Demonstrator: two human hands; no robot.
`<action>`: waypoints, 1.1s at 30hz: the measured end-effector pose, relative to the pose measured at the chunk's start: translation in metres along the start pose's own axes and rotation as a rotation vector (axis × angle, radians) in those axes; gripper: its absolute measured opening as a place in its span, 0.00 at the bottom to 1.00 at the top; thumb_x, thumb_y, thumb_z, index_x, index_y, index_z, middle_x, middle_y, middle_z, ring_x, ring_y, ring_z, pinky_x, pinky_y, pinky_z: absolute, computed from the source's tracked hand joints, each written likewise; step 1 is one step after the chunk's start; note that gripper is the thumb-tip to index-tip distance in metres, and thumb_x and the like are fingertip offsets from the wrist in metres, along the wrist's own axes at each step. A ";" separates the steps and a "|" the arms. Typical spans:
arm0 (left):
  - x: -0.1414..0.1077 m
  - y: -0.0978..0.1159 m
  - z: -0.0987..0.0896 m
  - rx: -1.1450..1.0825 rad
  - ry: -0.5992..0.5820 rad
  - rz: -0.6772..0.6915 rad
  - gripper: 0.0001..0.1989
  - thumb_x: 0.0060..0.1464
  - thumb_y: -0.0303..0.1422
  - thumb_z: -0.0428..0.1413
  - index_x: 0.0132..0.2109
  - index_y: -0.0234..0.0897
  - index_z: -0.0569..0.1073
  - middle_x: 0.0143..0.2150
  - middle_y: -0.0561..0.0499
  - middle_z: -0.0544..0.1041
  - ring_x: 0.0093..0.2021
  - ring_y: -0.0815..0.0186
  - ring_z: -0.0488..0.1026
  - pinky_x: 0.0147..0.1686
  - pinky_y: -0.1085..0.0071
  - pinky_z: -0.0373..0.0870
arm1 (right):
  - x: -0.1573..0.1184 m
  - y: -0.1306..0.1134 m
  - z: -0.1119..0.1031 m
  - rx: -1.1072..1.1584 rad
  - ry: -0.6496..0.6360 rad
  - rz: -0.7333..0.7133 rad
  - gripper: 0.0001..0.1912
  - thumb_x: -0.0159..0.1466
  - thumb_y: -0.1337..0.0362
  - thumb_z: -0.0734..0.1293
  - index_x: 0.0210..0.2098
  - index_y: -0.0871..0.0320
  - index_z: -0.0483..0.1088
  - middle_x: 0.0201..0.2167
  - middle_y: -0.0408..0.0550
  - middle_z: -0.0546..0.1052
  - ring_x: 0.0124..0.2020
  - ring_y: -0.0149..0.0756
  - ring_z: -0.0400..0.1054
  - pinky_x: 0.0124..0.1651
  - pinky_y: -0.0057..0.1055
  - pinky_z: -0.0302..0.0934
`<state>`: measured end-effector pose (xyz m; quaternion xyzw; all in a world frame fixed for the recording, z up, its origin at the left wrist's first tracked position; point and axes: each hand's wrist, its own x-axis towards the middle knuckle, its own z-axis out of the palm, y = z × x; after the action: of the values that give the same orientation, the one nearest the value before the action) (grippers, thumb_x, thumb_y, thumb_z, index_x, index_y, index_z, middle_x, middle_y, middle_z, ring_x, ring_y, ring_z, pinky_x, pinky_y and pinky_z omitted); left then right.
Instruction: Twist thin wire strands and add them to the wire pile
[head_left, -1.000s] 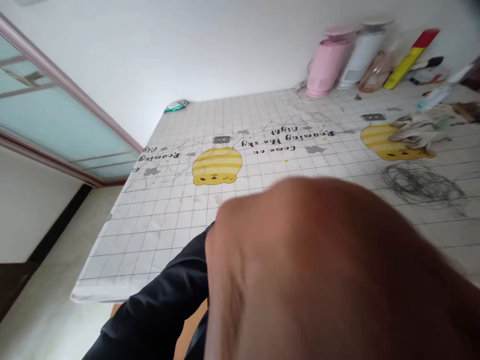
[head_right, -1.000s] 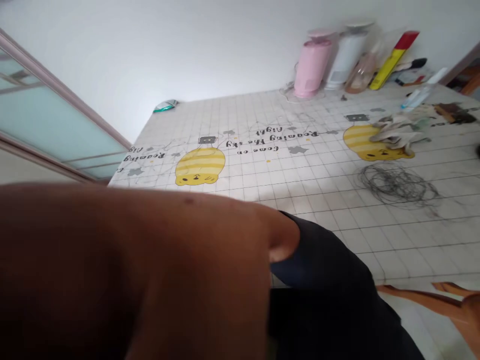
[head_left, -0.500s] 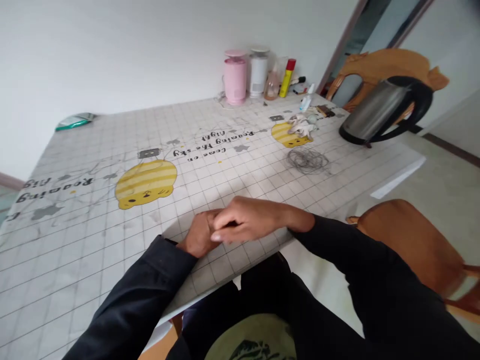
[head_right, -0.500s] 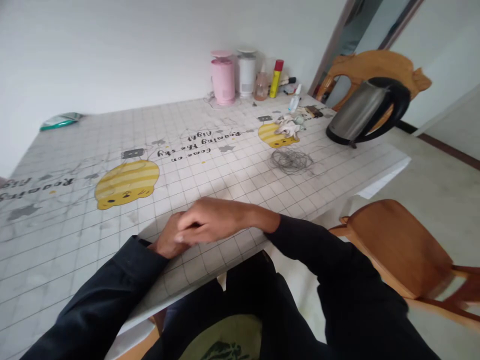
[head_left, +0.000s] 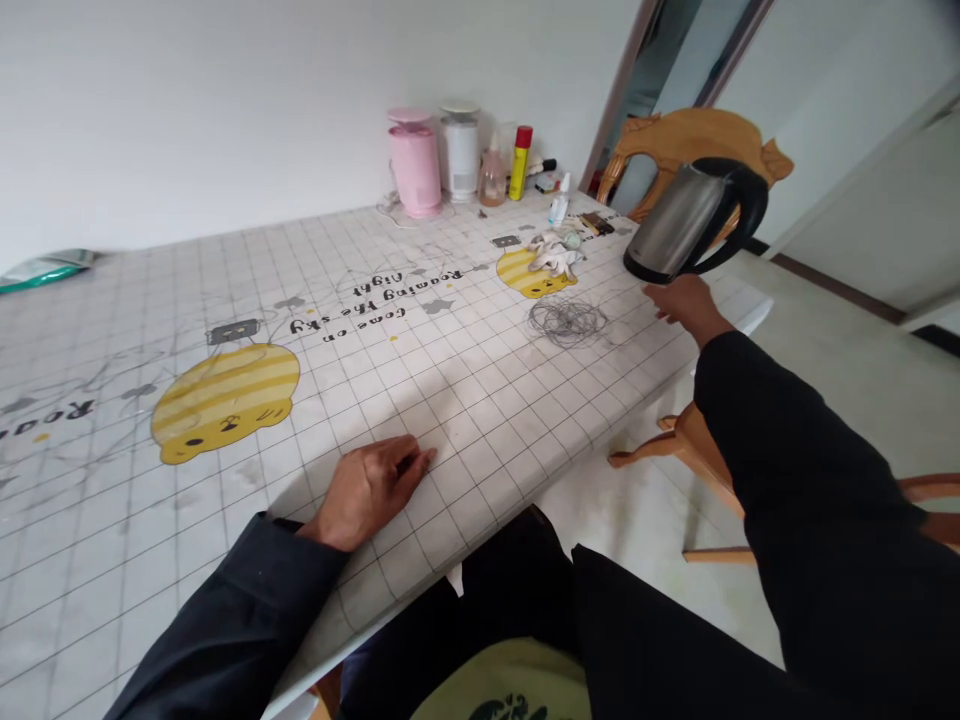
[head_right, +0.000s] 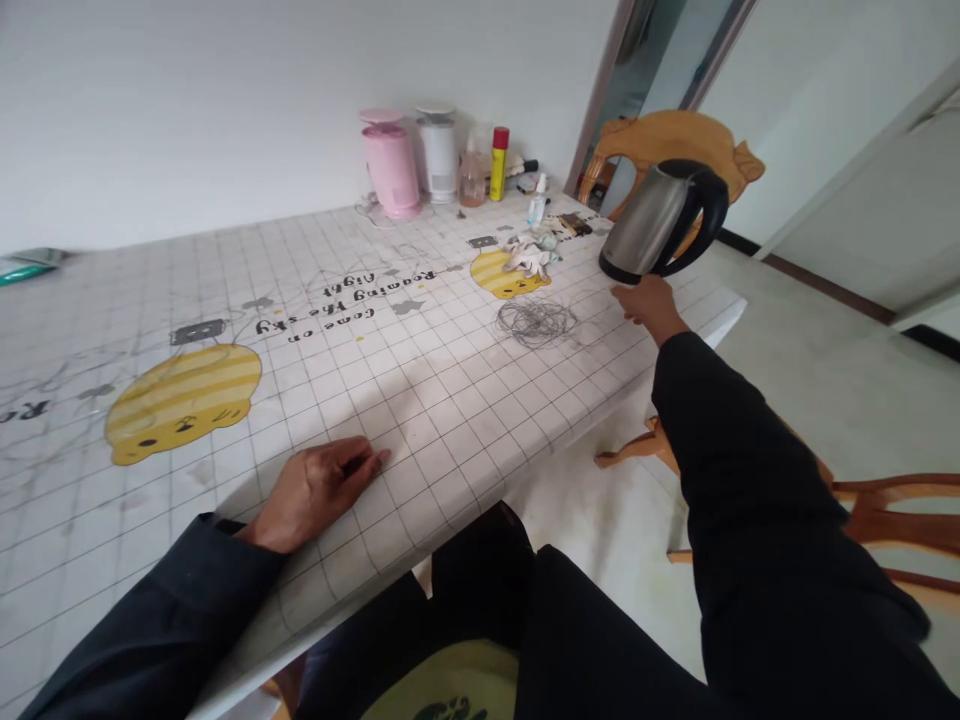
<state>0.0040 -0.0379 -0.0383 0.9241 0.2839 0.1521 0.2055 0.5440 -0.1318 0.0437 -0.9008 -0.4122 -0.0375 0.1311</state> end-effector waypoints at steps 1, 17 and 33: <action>0.000 0.000 0.000 0.002 0.002 0.000 0.22 0.74 0.42 0.52 0.30 0.40 0.61 0.26 0.55 0.68 0.25 0.69 0.58 0.30 0.69 0.53 | 0.002 0.002 0.002 0.018 0.002 0.055 0.26 0.79 0.64 0.63 0.37 0.83 0.79 0.32 0.78 0.81 0.29 0.35 0.70 0.38 0.39 0.59; 0.000 0.002 -0.002 -0.002 -0.020 -0.007 0.22 0.75 0.42 0.52 0.30 0.40 0.61 0.26 0.55 0.68 0.25 0.69 0.59 0.29 0.69 0.54 | 0.006 -0.077 0.042 0.201 -0.123 -0.318 0.10 0.65 0.64 0.74 0.28 0.57 0.77 0.28 0.46 0.80 0.34 0.38 0.72 0.38 0.34 0.59; 0.000 0.002 -0.002 -0.028 -0.009 0.016 0.21 0.74 0.42 0.51 0.31 0.40 0.61 0.26 0.55 0.68 0.25 0.68 0.60 0.30 0.68 0.53 | -0.014 -0.060 0.006 0.598 -0.403 -0.213 0.19 0.66 0.75 0.75 0.56 0.64 0.81 0.46 0.54 0.84 0.34 0.31 0.78 0.40 0.32 0.71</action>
<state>0.0046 -0.0385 -0.0361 0.9241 0.2733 0.1536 0.2187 0.4892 -0.1030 0.0478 -0.7641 -0.5139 0.2490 0.3002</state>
